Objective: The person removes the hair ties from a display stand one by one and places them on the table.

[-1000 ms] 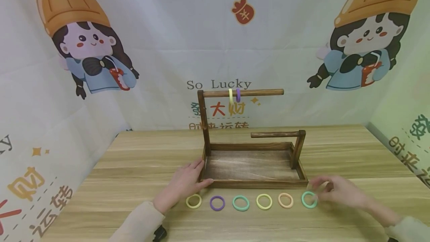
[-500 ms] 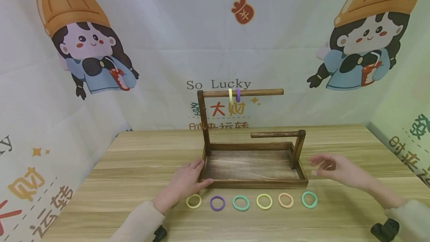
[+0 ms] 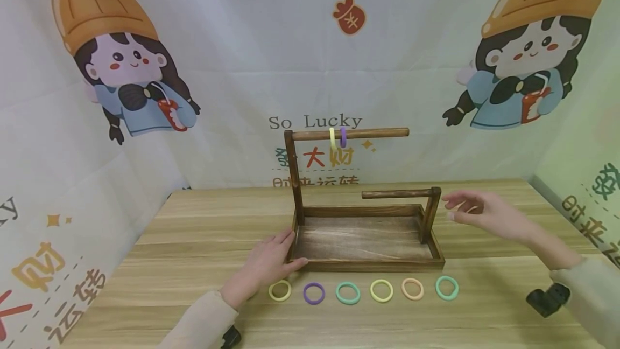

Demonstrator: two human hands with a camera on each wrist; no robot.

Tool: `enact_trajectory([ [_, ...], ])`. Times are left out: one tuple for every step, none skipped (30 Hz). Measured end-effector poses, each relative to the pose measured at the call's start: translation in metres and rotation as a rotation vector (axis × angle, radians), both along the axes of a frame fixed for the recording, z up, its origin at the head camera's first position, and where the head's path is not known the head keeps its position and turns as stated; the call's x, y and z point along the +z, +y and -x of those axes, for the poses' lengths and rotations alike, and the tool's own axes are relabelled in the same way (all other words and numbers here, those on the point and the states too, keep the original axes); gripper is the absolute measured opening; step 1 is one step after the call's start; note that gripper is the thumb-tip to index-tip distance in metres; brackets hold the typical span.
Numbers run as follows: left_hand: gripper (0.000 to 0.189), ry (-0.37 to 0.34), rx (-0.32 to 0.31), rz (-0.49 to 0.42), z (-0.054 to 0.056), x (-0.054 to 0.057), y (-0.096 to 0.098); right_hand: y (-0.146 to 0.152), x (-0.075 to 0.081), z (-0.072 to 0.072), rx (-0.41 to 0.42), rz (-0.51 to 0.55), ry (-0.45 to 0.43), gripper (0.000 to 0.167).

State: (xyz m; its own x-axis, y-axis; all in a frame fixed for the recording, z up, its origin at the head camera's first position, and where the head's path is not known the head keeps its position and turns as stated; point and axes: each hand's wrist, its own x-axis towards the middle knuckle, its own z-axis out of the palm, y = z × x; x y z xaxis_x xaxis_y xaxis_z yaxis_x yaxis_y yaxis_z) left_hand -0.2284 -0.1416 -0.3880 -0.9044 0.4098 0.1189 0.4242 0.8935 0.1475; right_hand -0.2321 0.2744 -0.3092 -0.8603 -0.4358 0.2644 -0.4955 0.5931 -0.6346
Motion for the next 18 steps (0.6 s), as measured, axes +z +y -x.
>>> enact_trajectory([
  [0.073, 0.002, -0.001, 0.0, 0.0, 0.0, 0.0, -0.001, 0.003, 0.001, -0.002, -0.004, 0.006, 0.031],
  [0.073, 0.004, -0.002, 0.001, 0.0, -0.001, 0.0, -0.002, 0.005, 0.002, -0.004, -0.007, 0.012, 0.031],
  [0.073, 0.007, -0.003, 0.0, 0.0, -0.001, 0.0, -0.003, 0.007, 0.003, -0.003, -0.009, 0.022, 0.031],
  [0.073, 0.009, -0.004, -0.002, 0.0, -0.001, 0.0, -0.004, 0.009, 0.004, -0.003, -0.012, 0.035, 0.03],
  [0.073, 0.011, -0.005, -0.003, 0.0, -0.002, 0.0, -0.004, 0.01, 0.006, -0.002, -0.013, 0.044, 0.03],
  [0.073, 0.015, -0.006, -0.005, 0.0, -0.002, 0.0, -0.005, 0.012, 0.007, 0.001, -0.018, 0.056, 0.03],
  [0.073, 0.016, -0.006, -0.006, 0.001, -0.002, 0.0, -0.006, 0.013, 0.009, 0.0, -0.023, 0.061, 0.03],
  [0.073, 0.016, -0.005, -0.008, 0.001, -0.002, 0.0, -0.007, 0.014, 0.01, -0.003, -0.028, 0.063, 0.03],
  [0.073, 0.017, -0.005, -0.008, 0.001, -0.002, -0.001, -0.008, 0.016, 0.012, -0.005, -0.031, 0.069, 0.03],
  [0.073, 0.017, -0.004, -0.008, 0.001, -0.002, -0.001, -0.009, 0.017, 0.013, -0.008, -0.035, 0.075, 0.029],
  [0.073, 0.018, -0.003, -0.007, 0.001, -0.002, 0.0, -0.009, 0.019, 0.015, -0.01, -0.039, 0.081, 0.029],
  [0.073, 0.017, -0.002, -0.003, 0.001, -0.002, 0.0, -0.01, 0.02, 0.016, -0.012, -0.044, 0.087, 0.029],
  [0.074, 0.016, -0.001, -0.002, 0.001, -0.002, 0.0, -0.011, 0.021, 0.018, -0.017, -0.046, 0.089, 0.029],
  [0.074, 0.014, -0.002, -0.002, 0.001, -0.002, 0.0, -0.012, 0.023, 0.019, -0.021, -0.05, 0.092, 0.029],
  [0.074, 0.012, -0.003, -0.002, 0.001, -0.002, 0.0, -0.013, 0.023, 0.02, -0.025, -0.053, 0.094, 0.028],
  [0.074, 0.01, -0.003, -0.003, 0.001, -0.002, 0.0, -0.013, 0.024, 0.022, -0.031, -0.059, 0.093, 0.029],
  [0.074, 0.007, -0.002, -0.004, 0.001, -0.001, 0.0, -0.014, 0.025, 0.024, -0.038, -0.066, 0.093, 0.029],
  [0.074, 0.005, -0.001, -0.002, 0.001, -0.001, 0.0, -0.015, 0.025, 0.025, -0.043, -0.071, 0.091, 0.03],
])
